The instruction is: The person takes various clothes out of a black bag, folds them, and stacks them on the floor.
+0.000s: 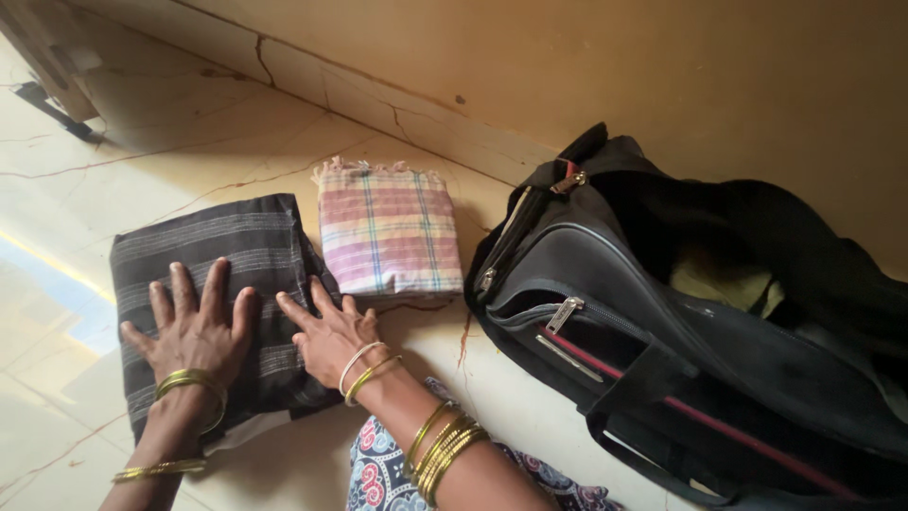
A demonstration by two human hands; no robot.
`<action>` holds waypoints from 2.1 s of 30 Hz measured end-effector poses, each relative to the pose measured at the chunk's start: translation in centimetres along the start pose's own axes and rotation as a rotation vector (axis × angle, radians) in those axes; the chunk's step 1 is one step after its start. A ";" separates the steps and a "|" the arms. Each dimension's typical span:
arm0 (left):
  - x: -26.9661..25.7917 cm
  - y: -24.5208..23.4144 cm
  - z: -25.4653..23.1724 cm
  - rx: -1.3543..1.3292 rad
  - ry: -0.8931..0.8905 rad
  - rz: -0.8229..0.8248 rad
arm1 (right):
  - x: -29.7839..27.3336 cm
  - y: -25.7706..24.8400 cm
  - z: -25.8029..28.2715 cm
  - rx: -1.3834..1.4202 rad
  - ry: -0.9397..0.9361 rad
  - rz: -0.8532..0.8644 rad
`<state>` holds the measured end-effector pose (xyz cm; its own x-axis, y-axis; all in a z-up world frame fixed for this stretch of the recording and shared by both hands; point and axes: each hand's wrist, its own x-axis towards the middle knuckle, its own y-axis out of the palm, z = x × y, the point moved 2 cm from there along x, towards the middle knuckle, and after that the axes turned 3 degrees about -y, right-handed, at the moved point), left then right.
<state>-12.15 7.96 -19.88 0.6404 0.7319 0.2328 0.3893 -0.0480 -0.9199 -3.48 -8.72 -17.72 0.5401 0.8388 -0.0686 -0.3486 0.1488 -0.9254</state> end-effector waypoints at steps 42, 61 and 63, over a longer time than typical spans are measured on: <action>16.1 13.2 -15.2 -0.905 -0.350 0.536 | 6.9 -0.1 -23.1 0.594 0.661 -0.434; 13.5 2.7 -14.9 -1.600 -0.177 0.941 | 0.8 -9.6 -15.0 1.391 0.622 -0.378; 15.3 0.7 -15.0 -1.586 -0.064 0.868 | 0.9 -12.4 -13.5 1.369 0.550 -0.390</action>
<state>7.85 8.96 -12.20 0.9751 0.1682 -0.1447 0.2126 -0.8951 0.3919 11.65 -16.86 -11.37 0.8641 0.3873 -0.3214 -0.3734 0.9215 0.1065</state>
